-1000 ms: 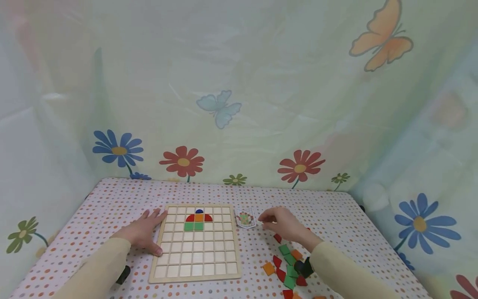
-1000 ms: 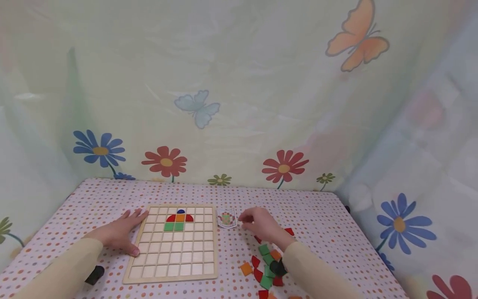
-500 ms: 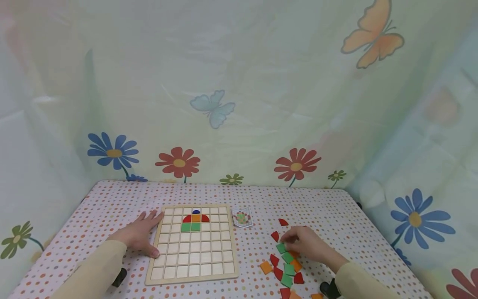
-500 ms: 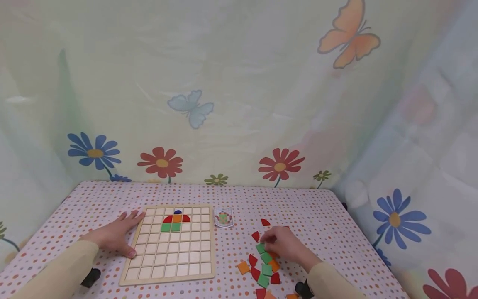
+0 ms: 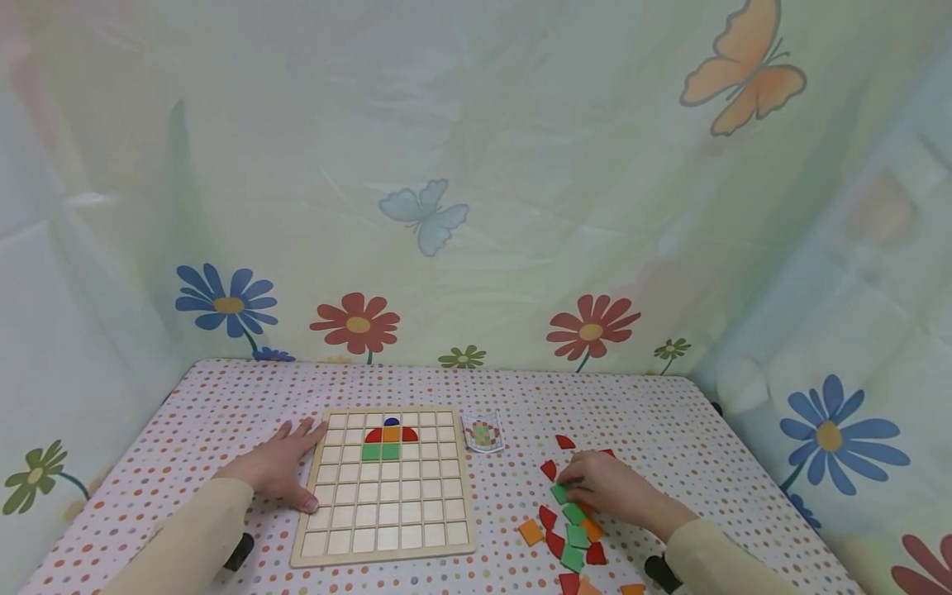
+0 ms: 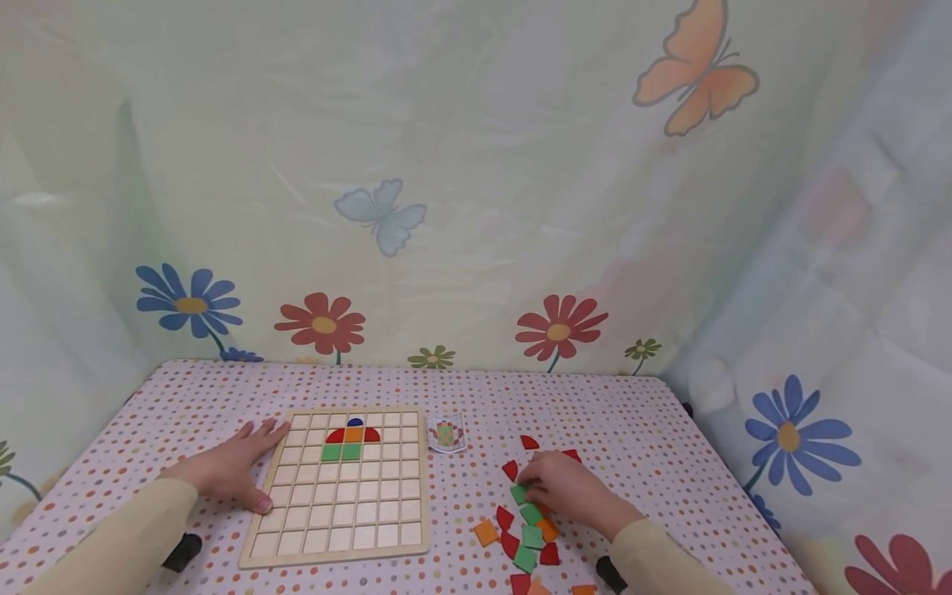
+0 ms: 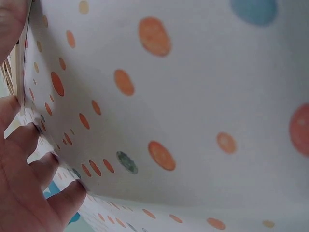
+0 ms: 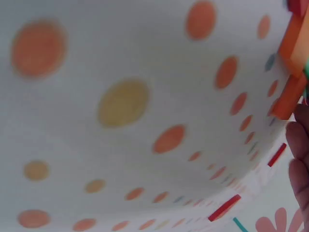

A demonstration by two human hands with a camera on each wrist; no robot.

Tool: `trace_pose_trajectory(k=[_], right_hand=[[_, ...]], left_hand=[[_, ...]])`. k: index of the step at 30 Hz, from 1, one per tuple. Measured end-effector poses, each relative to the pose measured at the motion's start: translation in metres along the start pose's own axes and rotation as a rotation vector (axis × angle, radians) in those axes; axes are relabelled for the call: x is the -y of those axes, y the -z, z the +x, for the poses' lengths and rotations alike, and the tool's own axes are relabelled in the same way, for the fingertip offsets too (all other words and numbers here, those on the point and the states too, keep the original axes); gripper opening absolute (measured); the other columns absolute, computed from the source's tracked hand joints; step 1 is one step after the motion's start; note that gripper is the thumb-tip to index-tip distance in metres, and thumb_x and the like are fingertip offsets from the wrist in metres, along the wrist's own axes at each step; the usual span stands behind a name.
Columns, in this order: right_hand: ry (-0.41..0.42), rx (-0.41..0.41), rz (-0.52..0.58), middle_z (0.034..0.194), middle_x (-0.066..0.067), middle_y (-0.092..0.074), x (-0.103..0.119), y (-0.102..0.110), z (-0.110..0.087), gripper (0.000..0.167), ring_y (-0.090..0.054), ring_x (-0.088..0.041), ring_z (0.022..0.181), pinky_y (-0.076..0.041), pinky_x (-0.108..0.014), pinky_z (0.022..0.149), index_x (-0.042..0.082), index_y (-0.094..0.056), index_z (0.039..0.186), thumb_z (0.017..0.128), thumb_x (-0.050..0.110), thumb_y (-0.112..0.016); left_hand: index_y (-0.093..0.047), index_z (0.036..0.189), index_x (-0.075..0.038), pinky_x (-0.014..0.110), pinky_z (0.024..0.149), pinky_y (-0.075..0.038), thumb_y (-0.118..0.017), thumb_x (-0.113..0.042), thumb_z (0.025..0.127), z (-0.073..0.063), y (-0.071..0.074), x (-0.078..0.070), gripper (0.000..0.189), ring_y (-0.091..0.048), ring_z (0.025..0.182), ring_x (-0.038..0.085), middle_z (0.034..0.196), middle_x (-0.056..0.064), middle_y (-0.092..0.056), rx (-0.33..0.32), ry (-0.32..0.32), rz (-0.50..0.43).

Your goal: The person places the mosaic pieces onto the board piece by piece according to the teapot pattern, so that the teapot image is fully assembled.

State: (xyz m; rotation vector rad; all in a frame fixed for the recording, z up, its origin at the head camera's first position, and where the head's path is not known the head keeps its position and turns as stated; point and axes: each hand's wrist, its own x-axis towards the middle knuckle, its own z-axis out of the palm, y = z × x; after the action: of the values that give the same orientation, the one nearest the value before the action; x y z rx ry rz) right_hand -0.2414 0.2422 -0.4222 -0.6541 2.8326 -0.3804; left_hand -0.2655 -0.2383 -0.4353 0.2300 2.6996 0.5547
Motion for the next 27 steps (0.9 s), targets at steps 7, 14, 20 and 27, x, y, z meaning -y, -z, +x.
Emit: trace_pose_trajectory(k=[7,14,20,27], right_hand=[[-0.1,-0.027,0.013,0.092,0.008,-0.069,-0.003,-0.006,0.005,0.01,-0.06,-0.009,0.084,-0.06,-0.035,0.081,0.014,-0.077,0.098,0.089,0.011,-0.079],[-0.159,-0.038,0.164,0.095,0.005,-0.068,-0.008,-0.005,0.005,0.016,-0.06,-0.011,0.087,-0.057,-0.032,0.08,0.013,-0.076,0.101,0.086,0.01,-0.081],[-0.183,-0.048,0.198,0.094,0.005,-0.068,-0.011,-0.007,0.007,0.017,-0.06,-0.011,0.086,-0.057,-0.032,0.08,0.013,-0.075,0.099,0.084,0.01,-0.082],[-0.289,-0.061,0.223,0.094,0.006,-0.069,-0.008,-0.008,0.009,0.016,-0.061,-0.011,0.087,-0.058,-0.038,0.087,0.015,-0.075,0.098,0.084,0.013,-0.083]], left_hand=[[-0.028,0.161,-0.006,0.078,0.115,-0.02,-0.096,-0.039,0.062,0.0,0.0,-0.001,0.125,-0.006,0.153,0.057,0.167,0.03,-0.014,0.007,0.013,-0.002],[-0.028,0.161,-0.005,0.078,0.115,-0.019,-0.096,-0.04,0.061,0.0,0.0,-0.001,0.125,-0.006,0.153,0.057,0.167,0.03,-0.014,-0.002,0.009,-0.004],[-0.028,0.161,-0.005,0.079,0.115,-0.019,-0.095,-0.039,0.063,0.0,0.001,0.0,0.124,-0.006,0.153,0.057,0.167,0.03,-0.014,0.001,0.003,-0.001],[-0.028,0.161,-0.006,0.079,0.115,-0.018,-0.095,-0.04,0.062,0.001,0.0,0.001,0.125,-0.005,0.153,0.057,0.167,0.03,-0.014,0.002,0.013,-0.007]])
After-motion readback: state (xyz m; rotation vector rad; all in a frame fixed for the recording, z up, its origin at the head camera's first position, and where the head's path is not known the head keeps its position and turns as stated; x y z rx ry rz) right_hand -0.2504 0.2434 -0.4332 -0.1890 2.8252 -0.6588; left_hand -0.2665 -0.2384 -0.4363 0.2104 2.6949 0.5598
